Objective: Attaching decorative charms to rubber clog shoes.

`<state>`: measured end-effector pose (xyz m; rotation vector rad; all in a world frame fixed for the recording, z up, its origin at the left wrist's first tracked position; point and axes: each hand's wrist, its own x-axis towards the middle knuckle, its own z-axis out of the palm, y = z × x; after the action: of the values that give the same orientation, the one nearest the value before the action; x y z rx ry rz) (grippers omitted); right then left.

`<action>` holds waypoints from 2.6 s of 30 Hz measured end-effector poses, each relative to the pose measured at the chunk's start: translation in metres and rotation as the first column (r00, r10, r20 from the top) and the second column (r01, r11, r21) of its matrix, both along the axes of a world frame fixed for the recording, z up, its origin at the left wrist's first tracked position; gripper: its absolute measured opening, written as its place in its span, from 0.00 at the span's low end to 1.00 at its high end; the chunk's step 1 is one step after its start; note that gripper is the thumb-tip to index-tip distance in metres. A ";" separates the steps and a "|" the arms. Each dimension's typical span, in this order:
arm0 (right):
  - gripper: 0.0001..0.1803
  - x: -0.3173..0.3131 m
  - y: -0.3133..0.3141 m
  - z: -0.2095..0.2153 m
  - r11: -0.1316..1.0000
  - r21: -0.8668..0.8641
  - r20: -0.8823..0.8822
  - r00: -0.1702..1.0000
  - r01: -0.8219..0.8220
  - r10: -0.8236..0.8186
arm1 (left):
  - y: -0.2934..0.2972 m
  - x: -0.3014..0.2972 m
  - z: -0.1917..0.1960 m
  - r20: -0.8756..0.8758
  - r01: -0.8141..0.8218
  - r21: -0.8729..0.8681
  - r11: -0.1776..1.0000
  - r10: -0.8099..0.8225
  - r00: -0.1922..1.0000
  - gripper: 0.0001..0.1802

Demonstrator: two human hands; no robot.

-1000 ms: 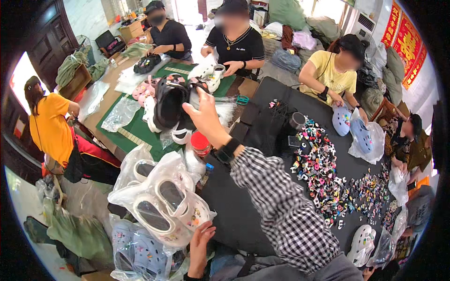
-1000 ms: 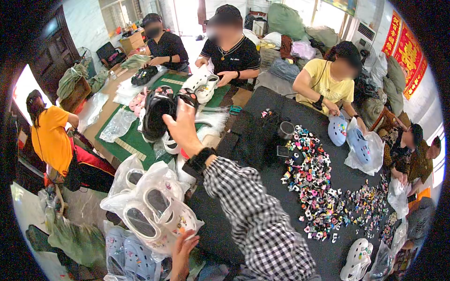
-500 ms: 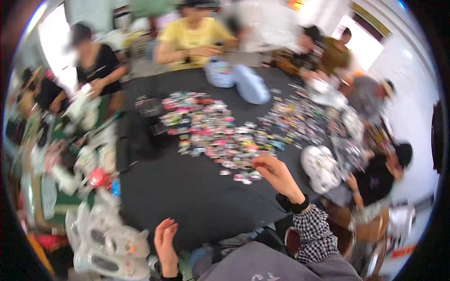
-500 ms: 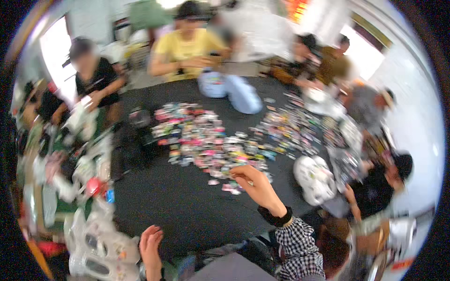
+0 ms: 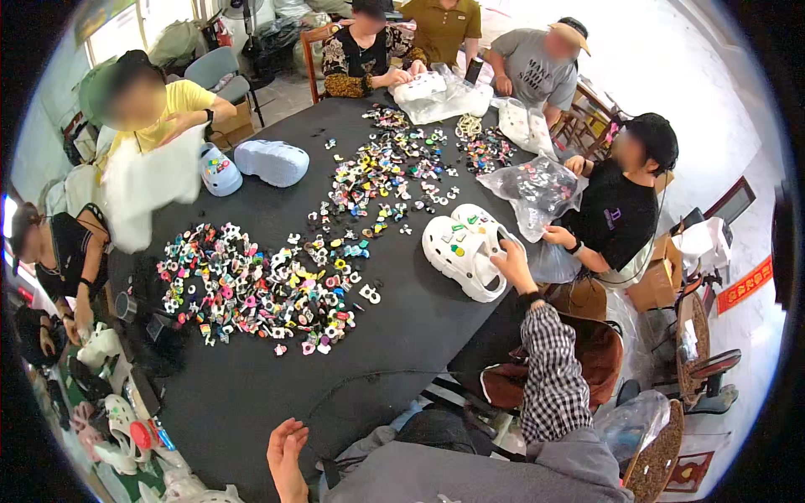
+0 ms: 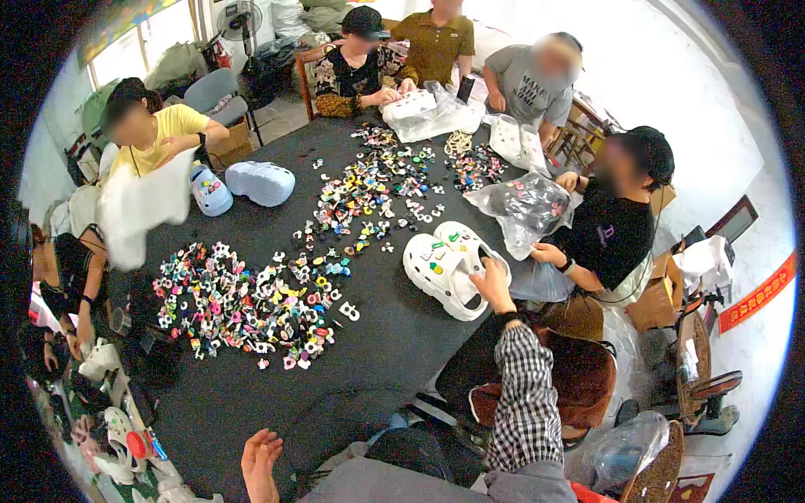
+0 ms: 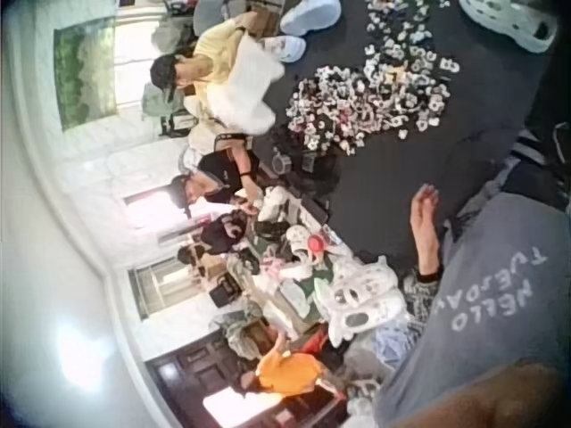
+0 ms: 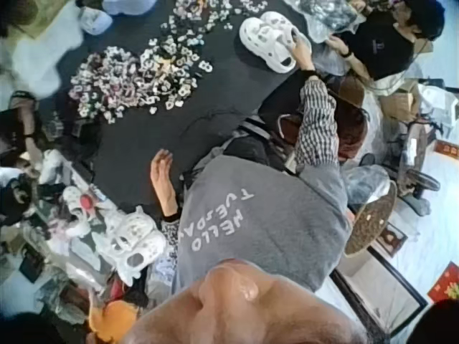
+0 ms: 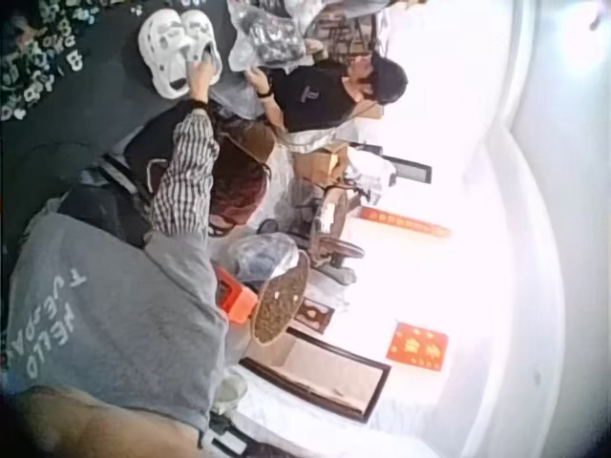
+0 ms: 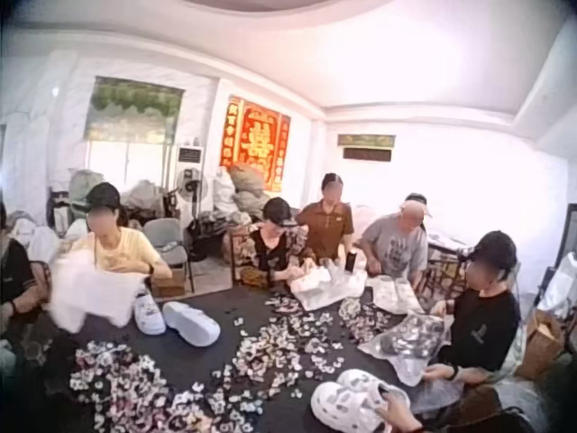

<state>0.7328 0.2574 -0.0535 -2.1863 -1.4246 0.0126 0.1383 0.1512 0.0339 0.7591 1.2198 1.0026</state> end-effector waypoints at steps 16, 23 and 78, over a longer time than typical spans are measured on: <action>0.25 -0.121 0.019 0.051 0.985 -0.057 0.029 0.986 -0.163 0.164 | -0.027 0.002 -0.004 0.003 -0.180 -0.052 0.982 0.181 0.984 0.17; 0.21 -0.256 0.036 0.110 0.924 -0.078 0.011 0.926 -0.375 0.377 | -0.029 -0.031 -0.012 -0.054 -0.222 -0.024 0.975 0.220 0.974 0.16; 0.16 -0.842 -0.103 0.084 -0.266 0.288 0.021 -0.271 -0.920 0.962 | -0.165 -0.211 -0.007 -0.810 -0.723 0.485 0.492 0.565 -0.158 0.41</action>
<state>-0.1093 0.1547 0.0301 -0.1068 -2.4662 0.6629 -0.0729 -0.0136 0.0270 0.5218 3.0336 1.2524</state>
